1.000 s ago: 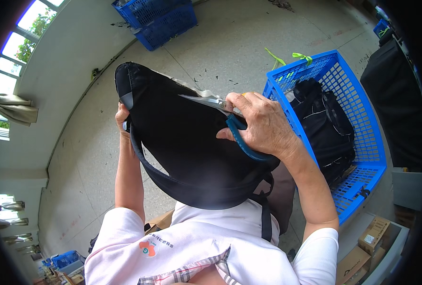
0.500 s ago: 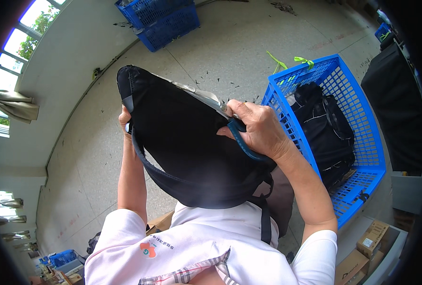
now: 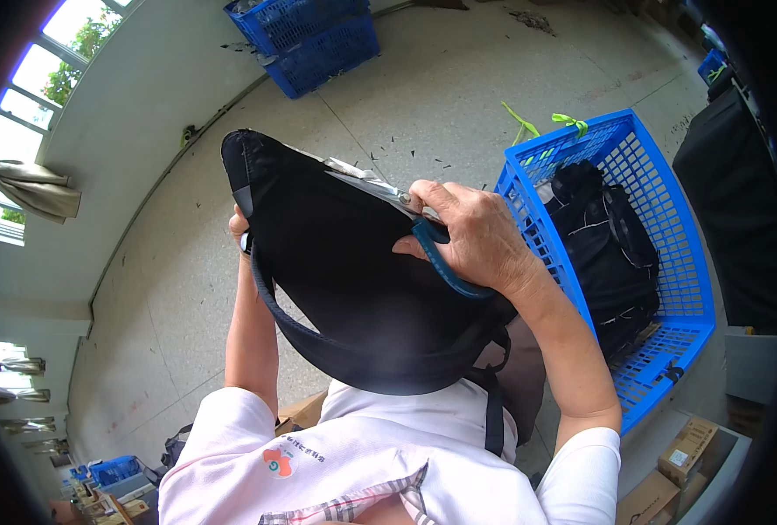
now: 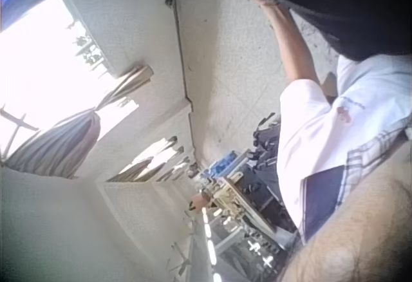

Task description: Trimming loose threads from black bags using scissors.

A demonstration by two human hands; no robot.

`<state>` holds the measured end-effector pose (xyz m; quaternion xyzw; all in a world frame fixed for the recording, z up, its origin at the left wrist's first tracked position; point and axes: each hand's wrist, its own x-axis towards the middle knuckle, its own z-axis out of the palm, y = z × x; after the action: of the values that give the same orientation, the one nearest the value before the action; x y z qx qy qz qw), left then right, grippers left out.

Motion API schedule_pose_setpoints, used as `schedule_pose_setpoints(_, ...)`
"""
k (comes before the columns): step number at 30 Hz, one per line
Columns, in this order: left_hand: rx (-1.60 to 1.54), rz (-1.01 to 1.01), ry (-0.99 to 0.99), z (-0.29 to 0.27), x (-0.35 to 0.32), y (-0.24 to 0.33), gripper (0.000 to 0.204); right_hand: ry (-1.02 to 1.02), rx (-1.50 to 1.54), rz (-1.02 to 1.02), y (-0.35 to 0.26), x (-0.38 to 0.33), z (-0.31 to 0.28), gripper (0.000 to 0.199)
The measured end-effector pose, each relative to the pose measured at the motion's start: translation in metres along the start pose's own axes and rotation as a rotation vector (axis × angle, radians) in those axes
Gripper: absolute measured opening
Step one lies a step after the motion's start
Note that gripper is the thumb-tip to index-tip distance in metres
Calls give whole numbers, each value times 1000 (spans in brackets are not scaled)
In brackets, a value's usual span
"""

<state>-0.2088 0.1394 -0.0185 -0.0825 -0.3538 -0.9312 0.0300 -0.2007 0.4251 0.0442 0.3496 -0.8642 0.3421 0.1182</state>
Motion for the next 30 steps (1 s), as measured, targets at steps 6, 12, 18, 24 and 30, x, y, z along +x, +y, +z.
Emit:
schedule_pose_setpoints(6, 5, 9, 41, -9, -1, -1, 39, 10, -10, 26, 0, -2, 2, 41)
schedule_pose_setpoints(12, -8, 10, 21, -11, 0, -2, 35, 10, 38, 22, -8, 4, -5, 44)
schedule_pose_setpoints(18, -36, 21, 10, -7, -1, -4, 31, -53, 37, 36, -11, 8, -10, 48)
schedule_pose_setpoints(24, -71, 46, -54, -13, -1, -8, 25, -29, 41, -14, -11, 10, -9, 43)
schedule_pose_setpoints(30, 16, 121, -11, -27, -1, -17, 24, 72, 1, -88, -10, 9, -2, 40)
